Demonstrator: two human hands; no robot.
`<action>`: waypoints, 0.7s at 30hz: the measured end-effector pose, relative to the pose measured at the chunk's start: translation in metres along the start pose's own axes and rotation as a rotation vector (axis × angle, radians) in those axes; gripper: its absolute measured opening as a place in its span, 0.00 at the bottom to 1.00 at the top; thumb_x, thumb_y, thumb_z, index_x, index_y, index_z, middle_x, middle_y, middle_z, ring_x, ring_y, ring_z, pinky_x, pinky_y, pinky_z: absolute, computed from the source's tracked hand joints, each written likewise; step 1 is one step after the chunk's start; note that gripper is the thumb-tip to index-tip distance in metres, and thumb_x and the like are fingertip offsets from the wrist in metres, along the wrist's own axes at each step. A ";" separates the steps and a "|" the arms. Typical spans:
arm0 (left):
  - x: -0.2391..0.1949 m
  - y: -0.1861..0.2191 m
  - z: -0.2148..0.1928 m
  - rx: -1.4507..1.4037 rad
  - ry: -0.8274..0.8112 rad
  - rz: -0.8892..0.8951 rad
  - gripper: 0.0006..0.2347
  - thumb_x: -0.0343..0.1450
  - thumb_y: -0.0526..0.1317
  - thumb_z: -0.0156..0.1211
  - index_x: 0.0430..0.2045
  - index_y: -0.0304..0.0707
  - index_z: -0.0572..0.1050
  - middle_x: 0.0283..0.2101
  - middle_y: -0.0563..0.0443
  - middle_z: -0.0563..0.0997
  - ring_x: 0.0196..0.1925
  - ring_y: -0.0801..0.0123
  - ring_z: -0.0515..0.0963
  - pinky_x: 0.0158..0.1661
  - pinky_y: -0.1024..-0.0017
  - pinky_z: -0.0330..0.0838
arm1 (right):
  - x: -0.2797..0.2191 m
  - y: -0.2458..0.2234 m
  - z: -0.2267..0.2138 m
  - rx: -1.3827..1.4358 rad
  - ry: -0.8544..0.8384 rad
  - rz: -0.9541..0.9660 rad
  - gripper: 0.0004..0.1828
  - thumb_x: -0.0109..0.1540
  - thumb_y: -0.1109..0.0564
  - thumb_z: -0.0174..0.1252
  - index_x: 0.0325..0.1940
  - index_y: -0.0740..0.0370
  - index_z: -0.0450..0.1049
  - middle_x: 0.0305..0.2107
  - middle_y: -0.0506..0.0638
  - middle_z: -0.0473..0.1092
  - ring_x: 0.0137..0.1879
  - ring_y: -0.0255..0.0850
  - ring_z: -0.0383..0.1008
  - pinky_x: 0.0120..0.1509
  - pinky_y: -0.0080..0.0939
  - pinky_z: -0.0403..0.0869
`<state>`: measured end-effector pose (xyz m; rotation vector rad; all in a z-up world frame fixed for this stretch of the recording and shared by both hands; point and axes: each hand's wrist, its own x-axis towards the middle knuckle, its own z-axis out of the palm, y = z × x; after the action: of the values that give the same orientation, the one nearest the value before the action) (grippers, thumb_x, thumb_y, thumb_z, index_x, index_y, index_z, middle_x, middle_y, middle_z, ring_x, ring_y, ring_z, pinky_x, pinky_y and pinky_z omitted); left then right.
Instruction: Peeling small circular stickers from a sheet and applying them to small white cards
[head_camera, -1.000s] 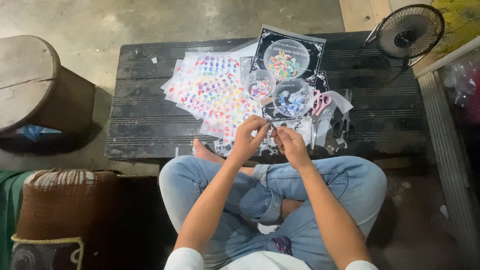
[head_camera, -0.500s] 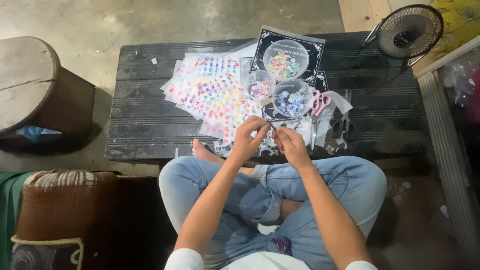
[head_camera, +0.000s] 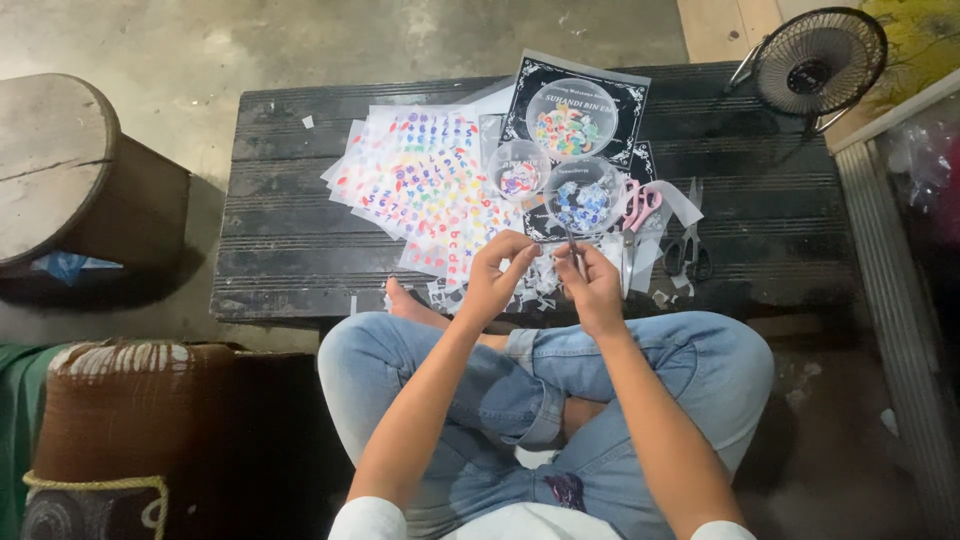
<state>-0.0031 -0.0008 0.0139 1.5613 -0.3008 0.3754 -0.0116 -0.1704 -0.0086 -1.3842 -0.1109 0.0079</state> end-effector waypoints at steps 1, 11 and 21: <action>-0.002 -0.003 0.001 0.000 -0.001 0.000 0.05 0.74 0.36 0.63 0.29 0.39 0.83 0.28 0.48 0.79 0.28 0.70 0.72 0.35 0.71 0.70 | 0.001 0.000 -0.001 0.000 0.001 0.000 0.08 0.68 0.60 0.57 0.47 0.70 0.74 0.16 0.45 0.62 0.17 0.24 0.56 0.22 0.24 0.58; -0.006 -0.009 0.008 -0.002 -0.073 -0.027 0.05 0.73 0.39 0.65 0.28 0.41 0.83 0.30 0.49 0.80 0.29 0.68 0.75 0.35 0.72 0.71 | -0.002 -0.018 0.011 -0.304 0.150 -0.099 0.05 0.61 0.59 0.72 0.40 0.57 0.82 0.18 0.47 0.75 0.24 0.24 0.68 0.31 0.27 0.70; -0.013 -0.023 0.005 0.197 -0.106 -0.049 0.04 0.71 0.38 0.66 0.31 0.39 0.83 0.33 0.44 0.80 0.27 0.60 0.77 0.34 0.66 0.73 | 0.001 -0.009 0.005 -0.234 0.116 0.012 0.03 0.62 0.62 0.64 0.40 0.59 0.80 0.22 0.45 0.73 0.26 0.26 0.66 0.32 0.29 0.69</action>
<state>-0.0045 -0.0060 -0.0127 1.7820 -0.3150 0.2912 -0.0119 -0.1667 0.0011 -1.6151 -0.0057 -0.0775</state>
